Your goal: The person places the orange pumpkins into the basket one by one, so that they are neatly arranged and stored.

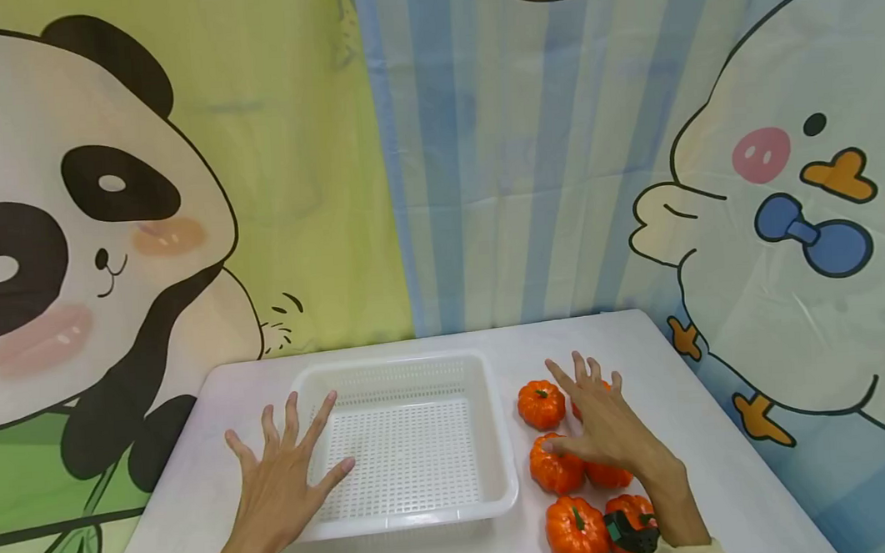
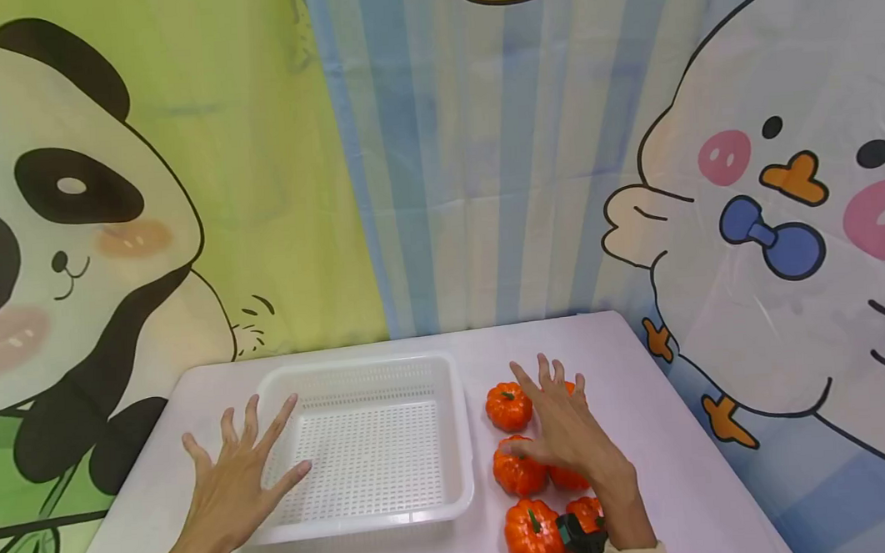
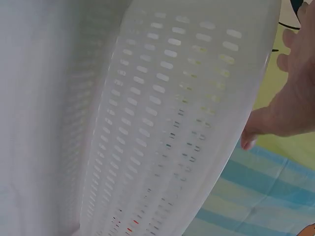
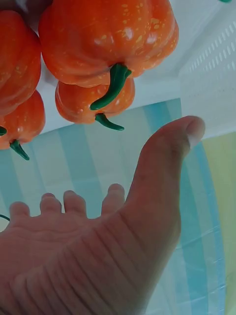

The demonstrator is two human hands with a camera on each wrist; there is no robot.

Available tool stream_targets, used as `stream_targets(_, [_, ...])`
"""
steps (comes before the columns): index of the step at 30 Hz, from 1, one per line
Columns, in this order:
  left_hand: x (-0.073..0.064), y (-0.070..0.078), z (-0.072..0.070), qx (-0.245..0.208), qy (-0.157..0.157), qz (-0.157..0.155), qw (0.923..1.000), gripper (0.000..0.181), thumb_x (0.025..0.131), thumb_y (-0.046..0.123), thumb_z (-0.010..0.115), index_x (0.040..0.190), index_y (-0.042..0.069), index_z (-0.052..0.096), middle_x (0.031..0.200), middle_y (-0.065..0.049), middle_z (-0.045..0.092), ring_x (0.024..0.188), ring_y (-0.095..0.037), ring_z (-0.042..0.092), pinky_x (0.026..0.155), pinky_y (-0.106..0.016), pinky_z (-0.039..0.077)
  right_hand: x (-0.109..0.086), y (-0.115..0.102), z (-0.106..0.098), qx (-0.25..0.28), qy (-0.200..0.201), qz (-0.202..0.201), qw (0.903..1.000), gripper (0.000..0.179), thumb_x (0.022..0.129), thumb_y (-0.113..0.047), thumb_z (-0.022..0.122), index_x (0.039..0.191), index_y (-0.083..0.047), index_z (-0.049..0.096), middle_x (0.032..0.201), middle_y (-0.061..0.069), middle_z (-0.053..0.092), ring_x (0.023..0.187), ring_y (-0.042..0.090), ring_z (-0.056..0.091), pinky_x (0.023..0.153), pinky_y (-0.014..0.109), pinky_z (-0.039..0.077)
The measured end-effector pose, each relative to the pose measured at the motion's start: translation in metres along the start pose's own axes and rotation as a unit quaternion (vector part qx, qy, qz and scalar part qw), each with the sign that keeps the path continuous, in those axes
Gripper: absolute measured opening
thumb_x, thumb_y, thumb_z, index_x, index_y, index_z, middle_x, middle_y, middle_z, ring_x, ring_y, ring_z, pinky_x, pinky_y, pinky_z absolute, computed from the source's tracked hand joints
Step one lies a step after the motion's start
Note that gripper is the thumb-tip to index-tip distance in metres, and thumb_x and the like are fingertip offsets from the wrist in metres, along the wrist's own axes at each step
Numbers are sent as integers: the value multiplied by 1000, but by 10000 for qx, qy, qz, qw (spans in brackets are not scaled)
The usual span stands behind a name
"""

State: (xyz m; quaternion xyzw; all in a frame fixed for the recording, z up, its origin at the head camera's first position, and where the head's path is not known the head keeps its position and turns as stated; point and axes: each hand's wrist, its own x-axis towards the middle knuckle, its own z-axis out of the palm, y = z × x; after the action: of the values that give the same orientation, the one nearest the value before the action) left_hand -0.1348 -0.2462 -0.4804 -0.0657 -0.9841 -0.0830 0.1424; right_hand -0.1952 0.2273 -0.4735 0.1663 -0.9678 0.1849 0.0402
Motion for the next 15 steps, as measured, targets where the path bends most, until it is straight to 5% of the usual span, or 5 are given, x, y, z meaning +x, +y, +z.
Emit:
stream_targets(5, [-3,-3,-2,-213,257,-469,9983,98,99,49,76,176,35,18,170,-40,30,155,-69,26,113,-94,5,4,0,-2,255,-41,90,9996,117,83,-59,89,173,-12,31,177,35,21,159,65,24,122,84,15])
stream_targets(9, [-4,-8,-6,-385,564,-1024,9924,89,103,37,73,175,22,23,163,-40,39,142,-64,45,111,-86,28,7,0,-4,364,-97,190,9991,112,87,-48,91,172,-7,30,178,32,22,161,61,24,123,80,22])
stream_targets(12, [-5,-14,-7,-671,673,-1478,9844,77,106,32,71,171,14,34,158,-36,51,95,-52,68,79,-66,53,9,0,-4,410,-96,205,9989,108,89,-43,90,171,-3,31,177,29,28,162,57,28,123,77,26])
stream_targets(15, [-6,-19,-7,-834,750,-1866,9760,65,107,29,70,163,7,47,141,-34,67,61,-37,64,52,-42,43,11,0,-3,513,-50,181,9985,105,89,-40,91,169,-1,35,167,27,48,151,52,50,121,71,37])
